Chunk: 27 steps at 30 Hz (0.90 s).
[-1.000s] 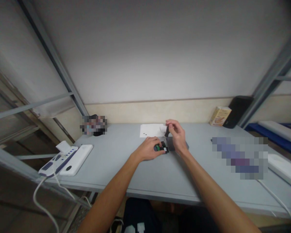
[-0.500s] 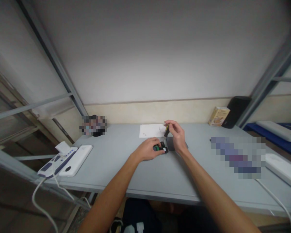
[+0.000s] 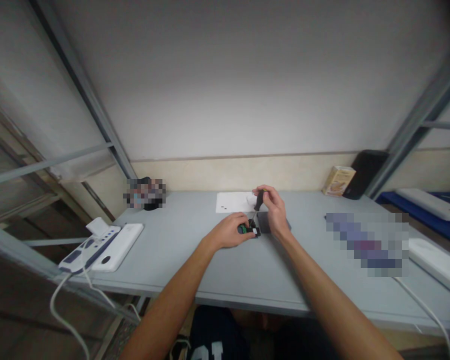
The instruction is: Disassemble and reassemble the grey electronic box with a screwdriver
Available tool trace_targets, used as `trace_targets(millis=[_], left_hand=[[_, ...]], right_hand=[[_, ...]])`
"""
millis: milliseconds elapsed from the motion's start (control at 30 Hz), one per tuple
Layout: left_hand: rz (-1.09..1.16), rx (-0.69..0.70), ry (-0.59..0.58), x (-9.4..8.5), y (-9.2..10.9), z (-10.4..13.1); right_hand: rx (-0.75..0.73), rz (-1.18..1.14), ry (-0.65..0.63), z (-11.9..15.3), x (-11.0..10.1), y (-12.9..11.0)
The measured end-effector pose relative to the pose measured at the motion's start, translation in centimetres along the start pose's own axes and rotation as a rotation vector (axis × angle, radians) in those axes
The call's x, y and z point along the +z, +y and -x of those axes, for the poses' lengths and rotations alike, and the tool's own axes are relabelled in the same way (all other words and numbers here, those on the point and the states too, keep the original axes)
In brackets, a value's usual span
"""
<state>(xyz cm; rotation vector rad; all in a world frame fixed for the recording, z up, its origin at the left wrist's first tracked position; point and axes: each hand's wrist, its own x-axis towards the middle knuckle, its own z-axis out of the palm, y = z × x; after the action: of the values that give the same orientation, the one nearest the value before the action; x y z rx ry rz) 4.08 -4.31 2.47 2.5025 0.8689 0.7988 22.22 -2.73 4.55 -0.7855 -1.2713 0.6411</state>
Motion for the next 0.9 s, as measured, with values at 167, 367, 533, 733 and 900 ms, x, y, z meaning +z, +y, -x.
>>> trace_targets(millis=[167,367,533,733,900], left_hand=[[-0.008,-0.015,0.024,0.5,-0.3,0.1],[-0.016,-0.034,0.038,0.5,-0.2,0.2],[-0.024,-0.032,0.031,0.5,0.0,0.2],[-0.031,-0.050,0.025,0.6,-0.2,0.3],[-0.038,-0.034,0.030,0.6,-0.3,0.3]], right_hand=[[-0.052,0.099,0.076,0.0,0.1,0.0],[0.021,0.001,0.005,-0.4,-0.6,0.3],[0.033,-0.048,-0.027,-0.1,-0.3,-0.1],[-0.046,0.119,0.072,-0.1,-0.3,-0.2],[-0.015,0.116,0.041,-0.6,-0.9,0.2]])
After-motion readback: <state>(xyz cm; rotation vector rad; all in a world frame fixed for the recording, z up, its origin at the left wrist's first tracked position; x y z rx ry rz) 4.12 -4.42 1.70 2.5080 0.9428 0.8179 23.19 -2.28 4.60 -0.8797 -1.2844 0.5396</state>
